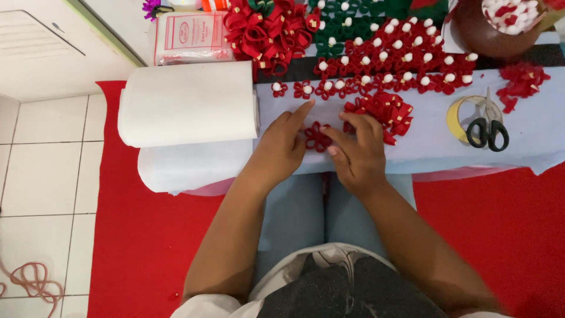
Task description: The person is crafting small decorative flowers by folding red ribbons and securing them with tape and scissors.
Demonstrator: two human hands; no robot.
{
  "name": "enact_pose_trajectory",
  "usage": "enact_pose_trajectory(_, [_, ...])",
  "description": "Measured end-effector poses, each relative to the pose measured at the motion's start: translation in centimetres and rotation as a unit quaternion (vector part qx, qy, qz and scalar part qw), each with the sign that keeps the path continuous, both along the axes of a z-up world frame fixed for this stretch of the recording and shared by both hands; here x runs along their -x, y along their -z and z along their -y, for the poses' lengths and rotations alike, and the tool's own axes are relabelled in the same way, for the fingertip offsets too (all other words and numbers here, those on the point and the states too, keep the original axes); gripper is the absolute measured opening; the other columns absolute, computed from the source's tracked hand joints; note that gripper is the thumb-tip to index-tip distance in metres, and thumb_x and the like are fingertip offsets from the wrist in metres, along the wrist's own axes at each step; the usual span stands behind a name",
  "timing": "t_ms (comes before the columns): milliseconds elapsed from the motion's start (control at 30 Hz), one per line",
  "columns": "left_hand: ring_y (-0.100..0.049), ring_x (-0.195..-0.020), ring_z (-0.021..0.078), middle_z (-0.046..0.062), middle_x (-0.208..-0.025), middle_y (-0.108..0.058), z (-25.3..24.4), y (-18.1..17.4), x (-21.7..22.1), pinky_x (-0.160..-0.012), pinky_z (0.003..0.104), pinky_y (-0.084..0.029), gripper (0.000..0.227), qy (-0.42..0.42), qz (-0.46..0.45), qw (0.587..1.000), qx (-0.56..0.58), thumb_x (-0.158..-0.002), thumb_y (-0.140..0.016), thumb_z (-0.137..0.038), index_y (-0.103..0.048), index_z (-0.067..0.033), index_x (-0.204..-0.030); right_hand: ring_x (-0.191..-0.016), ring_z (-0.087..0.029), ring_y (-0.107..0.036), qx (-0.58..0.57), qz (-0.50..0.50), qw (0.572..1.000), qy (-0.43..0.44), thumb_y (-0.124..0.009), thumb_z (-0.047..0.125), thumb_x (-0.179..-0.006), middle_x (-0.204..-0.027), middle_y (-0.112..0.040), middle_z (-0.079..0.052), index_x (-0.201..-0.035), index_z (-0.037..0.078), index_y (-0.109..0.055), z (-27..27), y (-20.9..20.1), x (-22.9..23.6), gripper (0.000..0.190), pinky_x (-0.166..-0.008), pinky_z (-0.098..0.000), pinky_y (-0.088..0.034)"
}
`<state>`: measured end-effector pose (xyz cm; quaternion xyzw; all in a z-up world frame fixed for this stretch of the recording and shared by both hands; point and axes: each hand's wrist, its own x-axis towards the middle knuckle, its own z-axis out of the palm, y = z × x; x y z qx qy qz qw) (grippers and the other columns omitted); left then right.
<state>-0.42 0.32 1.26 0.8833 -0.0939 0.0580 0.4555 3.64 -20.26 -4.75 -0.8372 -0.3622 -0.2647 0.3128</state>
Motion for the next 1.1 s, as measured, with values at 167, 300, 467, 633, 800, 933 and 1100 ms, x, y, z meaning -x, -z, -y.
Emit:
enact_pose_trajectory(167, [-0.067,-0.099,0.0385,0.023,-0.105,-0.066,-0.1,0.4,0.1,-0.086,0.050,-0.057,0.058,0.002,0.006,1.000,0.006,-0.089,-0.053,0.007,-0.052,0.0006,-0.147,-0.128,-0.033,-0.047,-0.068,0.036,0.997,-0.001,-0.041,0.038,-0.110,-0.135,-0.051,-0.013,-0.125,0.013,-0.066,1.1,0.6,0.5,0.039,-0.110,-0.0507,-0.035])
enact_pose_trajectory(300, [-0.067,-0.099,0.0358,0.019,-0.104,-0.066,-0.3,0.6,-0.1,-0.086,0.048,-0.057,0.059,0.005,0.021,1.000,0.016,-0.086,-0.056,0.006,-0.055,-0.0021,-0.145,-0.129,-0.041,-0.040,-0.026,0.164,0.985,0.039,-0.058,0.043,-0.103,-0.140,-0.048,-0.015,-0.116,0.018,-0.062,1.0,0.9,3.1,0.029,-0.109,-0.0596,-0.032])
enact_pose_trajectory(467, [-0.065,-0.096,0.0328,0.013,-0.099,-0.064,0.8,-0.4,0.5,-0.087,0.046,-0.055,0.053,0.003,0.114,0.992,0.056,-0.084,-0.053,0.008,-0.063,-0.0084,-0.133,-0.118,-0.035,-0.058,-0.043,0.067,0.990,-0.119,-0.067,0.028,-0.096,-0.127,-0.059,-0.009,-0.114,0.029,-0.069,-0.1,0.7,9.0,0.019,-0.095,-0.0534,-0.045])
enact_pose_trajectory(633, [-0.066,-0.083,0.0279,0.009,-0.088,-0.065,4.3,-0.7,3.6,-0.079,0.040,-0.056,0.036,0.064,0.149,0.962,0.221,-0.083,-0.047,0.005,-0.072,-0.0106,-0.103,-0.108,-0.027,-0.060,-0.020,0.053,0.997,-0.061,-0.064,0.024,-0.096,-0.120,-0.063,-0.007,-0.104,0.024,-0.072,3.5,1.1,9.0,0.012,-0.091,-0.0467,-0.044])
enact_pose_trajectory(800, [-0.063,-0.086,0.0142,0.005,-0.091,-0.067,8.9,6.0,7.3,-0.081,0.027,-0.053,0.028,0.190,-0.141,0.903,0.358,-0.087,-0.049,0.008,-0.070,-0.0095,-0.093,-0.107,-0.032,-0.060,-0.055,0.076,0.984,0.149,-0.063,0.022,-0.099,-0.114,-0.064,-0.014,-0.104,0.010,-0.066,9.2,1.5,6.4,0.013,-0.095,-0.0499,-0.040])
enact_pose_trajectory(933, [-0.060,-0.082,0.0124,0.005,-0.086,-0.065,10.5,11.3,6.5,-0.078,0.027,-0.050,0.040,0.222,-0.340,0.853,0.329,-0.082,-0.043,0.007,-0.072,-0.0088,-0.105,-0.111,-0.033,-0.052,0.010,0.044,0.936,0.350,-0.068,0.023,-0.096,-0.121,-0.061,-0.011,-0.108,0.010,-0.075,14.3,-0.9,4.3,0.019,-0.092,-0.0482,-0.034])
enact_pose_trajectory(1100, [-0.058,-0.081,0.0091,0.002,-0.086,-0.064,9.0,13.6,3.3,-0.075,0.024,-0.043,0.037,0.238,-0.376,0.856,0.263,-0.090,-0.052,-0.013,-0.070,-0.0134,-0.122,-0.108,-0.035,-0.055,0.100,-0.197,0.843,0.491,-0.071,0.018,-0.106,-0.118,-0.073,-0.015,-0.126,0.002,-0.073,16.0,-8.1,0.7,0.026,-0.068,-0.0472,-0.050])
